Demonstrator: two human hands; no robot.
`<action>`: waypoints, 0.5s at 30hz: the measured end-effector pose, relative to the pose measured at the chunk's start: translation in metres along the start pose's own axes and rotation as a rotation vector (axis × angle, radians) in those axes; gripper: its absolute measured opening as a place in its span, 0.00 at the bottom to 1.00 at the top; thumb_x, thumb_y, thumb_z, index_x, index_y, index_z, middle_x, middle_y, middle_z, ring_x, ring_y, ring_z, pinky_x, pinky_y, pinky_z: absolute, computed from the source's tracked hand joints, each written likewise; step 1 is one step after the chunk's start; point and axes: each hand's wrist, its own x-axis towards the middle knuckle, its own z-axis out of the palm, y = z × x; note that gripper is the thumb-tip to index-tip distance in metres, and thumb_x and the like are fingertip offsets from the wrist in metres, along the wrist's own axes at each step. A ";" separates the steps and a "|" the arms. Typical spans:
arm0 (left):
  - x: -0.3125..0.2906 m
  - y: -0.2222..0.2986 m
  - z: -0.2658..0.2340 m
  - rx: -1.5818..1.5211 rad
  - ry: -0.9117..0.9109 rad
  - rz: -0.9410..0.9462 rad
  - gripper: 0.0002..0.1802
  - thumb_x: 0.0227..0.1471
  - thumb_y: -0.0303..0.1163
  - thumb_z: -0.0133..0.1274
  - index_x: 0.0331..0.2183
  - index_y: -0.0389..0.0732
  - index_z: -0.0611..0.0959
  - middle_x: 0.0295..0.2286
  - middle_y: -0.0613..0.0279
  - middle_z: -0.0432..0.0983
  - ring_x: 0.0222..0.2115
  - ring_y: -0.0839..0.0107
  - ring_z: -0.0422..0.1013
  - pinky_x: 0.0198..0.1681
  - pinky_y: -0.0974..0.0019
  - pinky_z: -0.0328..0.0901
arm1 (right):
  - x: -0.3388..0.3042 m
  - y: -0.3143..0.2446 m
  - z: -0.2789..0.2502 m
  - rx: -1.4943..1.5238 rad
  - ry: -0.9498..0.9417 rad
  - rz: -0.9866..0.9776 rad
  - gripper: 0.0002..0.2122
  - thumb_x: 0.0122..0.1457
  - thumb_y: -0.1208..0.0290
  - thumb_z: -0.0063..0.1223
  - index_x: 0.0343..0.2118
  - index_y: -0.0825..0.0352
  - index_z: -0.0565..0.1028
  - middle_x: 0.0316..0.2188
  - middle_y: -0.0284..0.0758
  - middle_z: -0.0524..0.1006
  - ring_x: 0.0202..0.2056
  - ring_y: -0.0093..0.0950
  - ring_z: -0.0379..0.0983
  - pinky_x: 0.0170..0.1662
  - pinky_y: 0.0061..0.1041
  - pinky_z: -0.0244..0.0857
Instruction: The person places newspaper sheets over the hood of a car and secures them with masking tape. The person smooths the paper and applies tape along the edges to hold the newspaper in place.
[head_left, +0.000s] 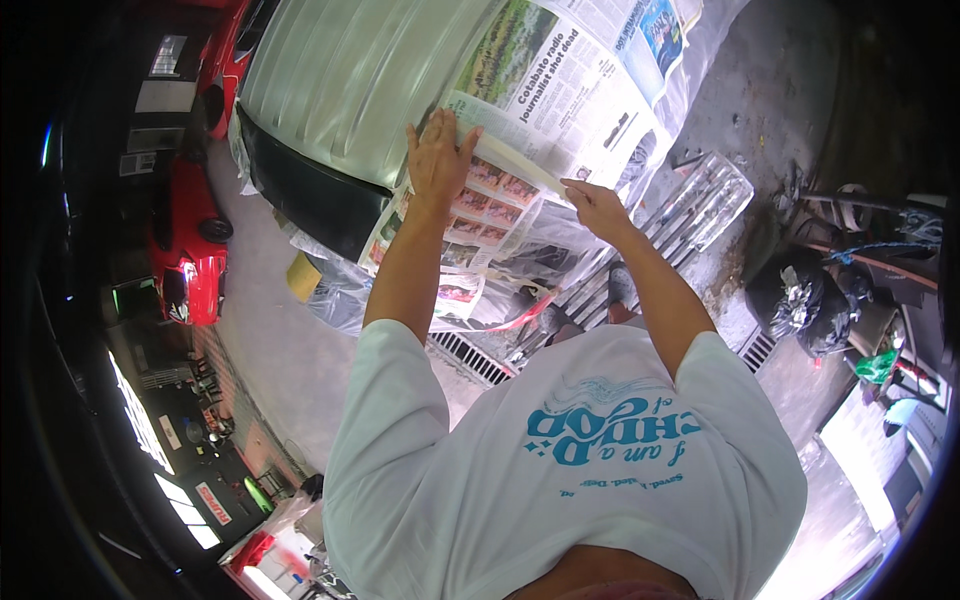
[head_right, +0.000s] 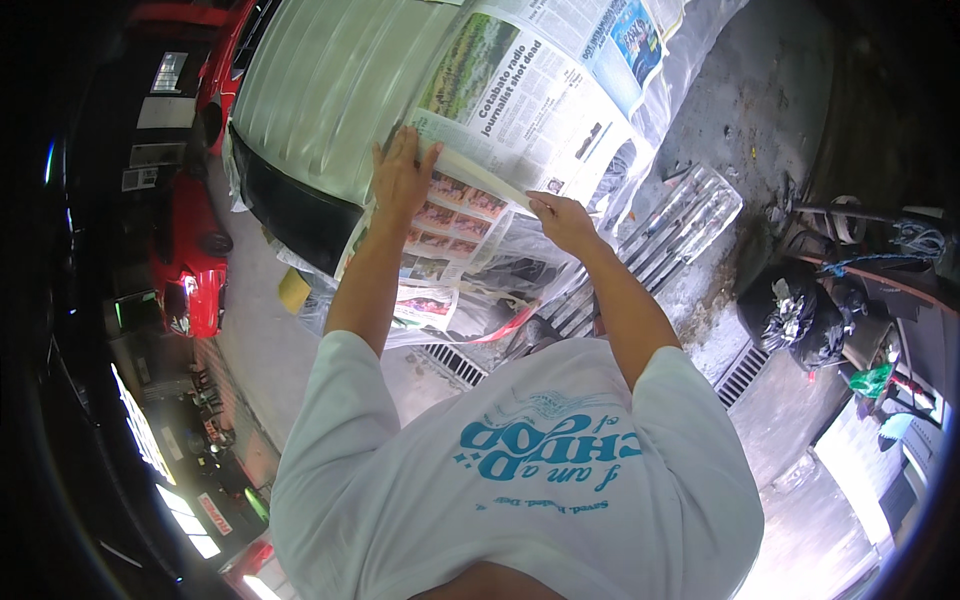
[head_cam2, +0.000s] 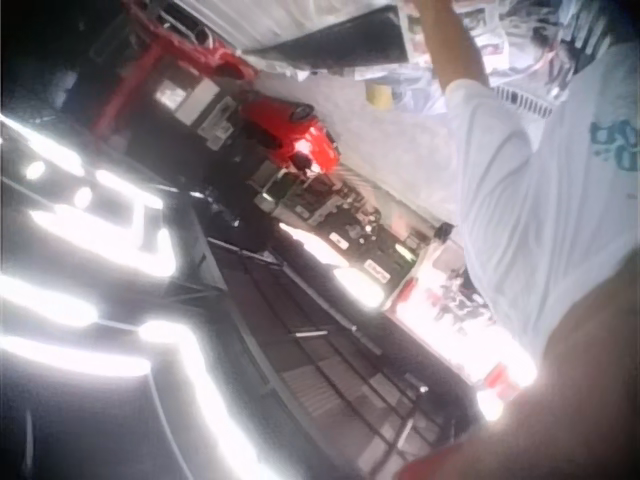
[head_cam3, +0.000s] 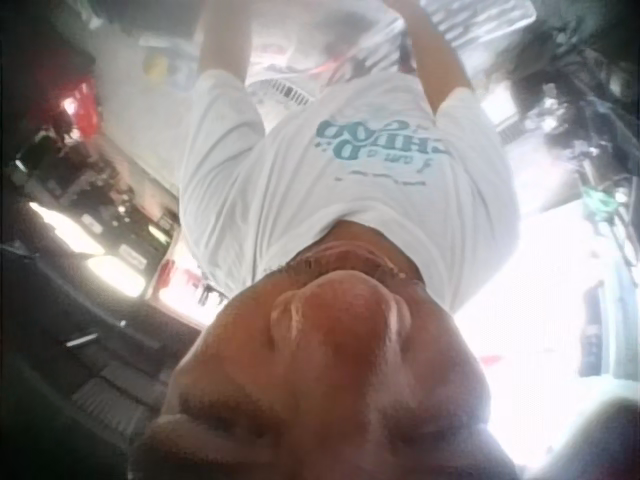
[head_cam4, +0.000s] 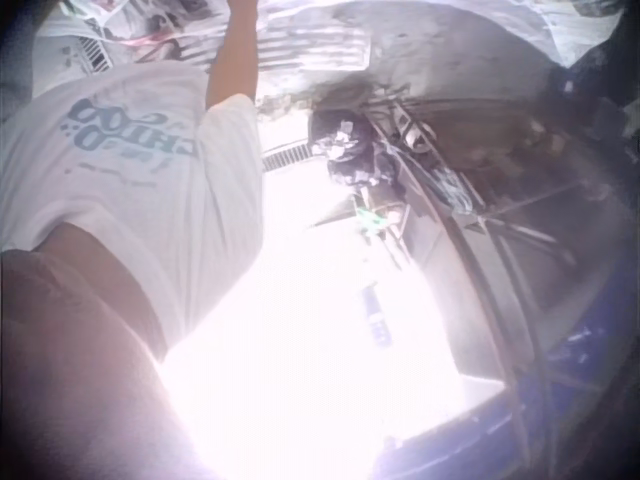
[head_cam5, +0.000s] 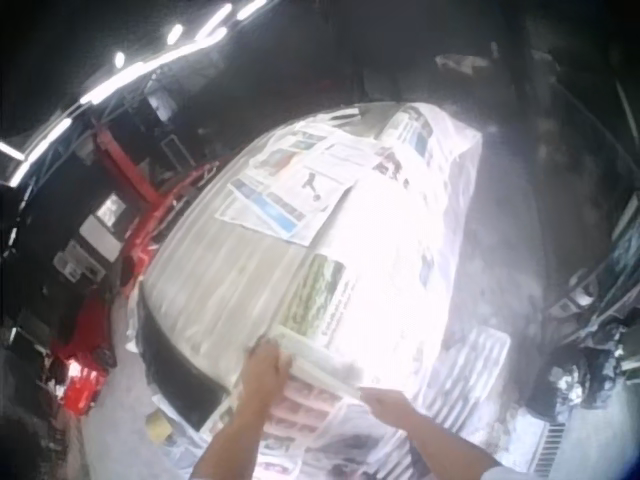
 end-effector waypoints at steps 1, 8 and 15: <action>-0.001 0.003 0.001 0.033 0.012 0.000 0.38 0.63 0.56 0.54 0.58 0.30 0.78 0.58 0.41 0.75 0.63 0.54 0.68 0.72 0.39 0.46 | 0.002 -0.001 0.004 -0.049 0.015 0.008 0.18 0.71 0.53 0.48 0.56 0.54 0.82 0.32 0.40 0.85 0.34 0.39 0.82 0.43 0.39 0.73; -0.003 0.002 0.011 0.077 0.058 0.035 0.41 0.59 0.56 0.60 0.58 0.29 0.79 0.59 0.40 0.74 0.63 0.53 0.69 0.72 0.38 0.48 | 0.019 0.000 0.017 -0.166 0.088 0.112 0.18 0.69 0.50 0.50 0.53 0.49 0.84 0.39 0.42 0.86 0.44 0.45 0.82 0.52 0.44 0.74; -0.004 0.003 0.014 0.134 0.077 0.068 0.46 0.54 0.58 0.65 0.58 0.27 0.78 0.58 0.34 0.74 0.62 0.48 0.69 0.71 0.37 0.49 | 0.023 0.016 0.034 -0.059 0.131 0.170 0.18 0.68 0.50 0.51 0.54 0.49 0.83 0.39 0.42 0.86 0.45 0.44 0.82 0.53 0.44 0.73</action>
